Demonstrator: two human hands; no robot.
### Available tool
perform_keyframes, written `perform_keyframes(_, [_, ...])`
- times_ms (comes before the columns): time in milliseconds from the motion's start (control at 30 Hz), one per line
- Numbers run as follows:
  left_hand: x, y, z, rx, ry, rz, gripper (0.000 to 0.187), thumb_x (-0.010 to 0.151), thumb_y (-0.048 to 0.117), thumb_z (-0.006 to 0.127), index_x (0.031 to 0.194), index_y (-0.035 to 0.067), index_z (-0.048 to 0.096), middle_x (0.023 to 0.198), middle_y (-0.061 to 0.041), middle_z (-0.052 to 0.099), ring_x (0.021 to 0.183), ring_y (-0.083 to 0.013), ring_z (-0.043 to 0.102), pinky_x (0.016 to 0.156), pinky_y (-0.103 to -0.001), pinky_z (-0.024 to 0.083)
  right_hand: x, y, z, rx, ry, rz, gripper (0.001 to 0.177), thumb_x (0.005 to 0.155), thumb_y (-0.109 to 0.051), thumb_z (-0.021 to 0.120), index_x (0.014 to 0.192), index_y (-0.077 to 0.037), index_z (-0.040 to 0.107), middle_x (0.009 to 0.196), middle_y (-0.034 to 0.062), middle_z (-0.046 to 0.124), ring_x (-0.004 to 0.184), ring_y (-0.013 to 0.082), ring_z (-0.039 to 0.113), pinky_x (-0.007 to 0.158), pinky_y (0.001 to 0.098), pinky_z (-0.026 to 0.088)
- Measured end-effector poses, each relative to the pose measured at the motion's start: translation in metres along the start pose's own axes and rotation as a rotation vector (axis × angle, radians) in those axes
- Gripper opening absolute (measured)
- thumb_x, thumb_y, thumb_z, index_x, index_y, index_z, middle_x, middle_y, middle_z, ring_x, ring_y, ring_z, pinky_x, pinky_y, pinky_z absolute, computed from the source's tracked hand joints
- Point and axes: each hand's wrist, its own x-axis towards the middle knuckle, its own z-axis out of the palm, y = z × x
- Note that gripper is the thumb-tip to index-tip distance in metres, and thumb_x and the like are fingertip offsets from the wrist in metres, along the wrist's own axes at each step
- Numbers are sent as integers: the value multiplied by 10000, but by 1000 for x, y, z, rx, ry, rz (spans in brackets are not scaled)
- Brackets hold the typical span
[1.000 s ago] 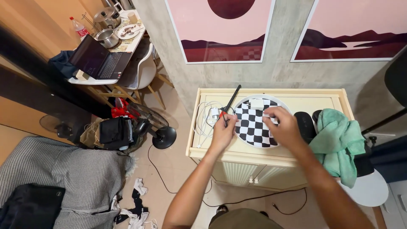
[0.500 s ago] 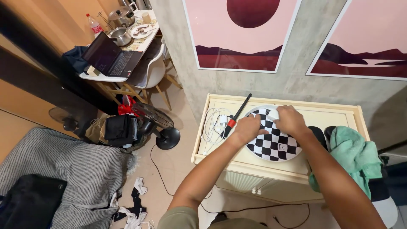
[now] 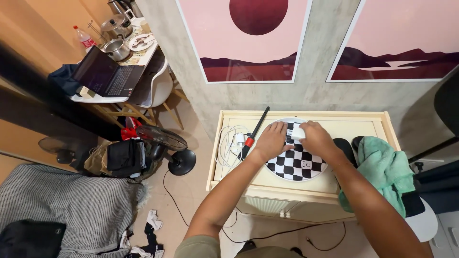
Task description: The user wipes a circular stool top and a checkered tray before coiling and organizing a white USB cable on a cabinet.
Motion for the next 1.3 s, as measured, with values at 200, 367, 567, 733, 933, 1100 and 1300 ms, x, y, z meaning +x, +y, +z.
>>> perform_keyframes(200, [-26, -16, -39, -129, 27, 122, 766, 755, 448, 767, 1355, -4, 618, 1409, -141, 588, 1366, -283, 503, 1193, -404, 367, 0, -11, -2, 31, -107, 60, 508, 789, -114, 793, 1269, -52, 639, 1284, 128, 643, 1253, 313, 565, 1059, 399, 481])
perform_keyframes(367, [-34, -26, -25, 59, -167, 125, 620, 904, 480, 656, 1281, -11, 641, 1470, -166, 537, 1422, -273, 428, 1221, -468, 246, 3, -14, -4, 76, -56, -18, 522, 778, -92, 796, 1270, -31, 632, 1288, 150, 630, 1246, 330, 567, 1060, 406, 462])
perform_keyframes(567, [-19, -30, -2, 263, -60, 220, 415, 943, 212, 558, 1296, 19, 660, 1501, -124, 541, 1437, -224, 433, 1236, -450, 244, -2, -18, -35, 183, -11, -92, 503, 741, -66, 806, 1220, -49, 656, 1252, 149, 650, 1217, 345, 579, 1036, 409, 468])
perform_keyframes(733, [-10, -24, -19, 190, -56, 218, 317, 948, 170, 546, 1201, 44, 692, 1454, -108, 590, 1402, -244, 476, 1241, -418, 271, -5, -12, -24, 190, -159, -166, 472, 699, -13, 795, 1154, -101, 706, 1206, 107, 678, 1190, 317, 597, 1038, 392, 470])
perform_keyframes(933, [-4, -23, 0, 111, -10, 227, 348, 935, 162, 545, 1238, 74, 692, 1268, -103, 646, 1283, -252, 523, 1133, -399, 363, -8, -37, -27, 31, -193, -213, 456, 738, -17, 787, 1176, -108, 696, 1247, 59, 645, 1269, 277, 531, 1071, 377, 442])
perform_keyframes(1100, [0, -27, -1, 91, 37, 256, 354, 906, 152, 560, 1230, 97, 692, 1206, -110, 668, 1182, -253, 586, 1062, -383, 410, -1, -38, -25, -116, -197, -258, 450, 707, -47, 816, 1139, -87, 696, 1372, 33, 556, 1316, 256, 473, 1069, 385, 414])
perform_keyframes(1300, [1, -31, -5, 37, -7, 241, 218, 897, 81, 581, 1036, 79, 749, 1052, -72, 725, 1090, -230, 667, 1009, -363, 489, 9, -43, -29, -107, -245, -252, 457, 781, -60, 777, 1223, -117, 676, 1318, -7, 611, 1265, 251, 520, 1076, 380, 428])
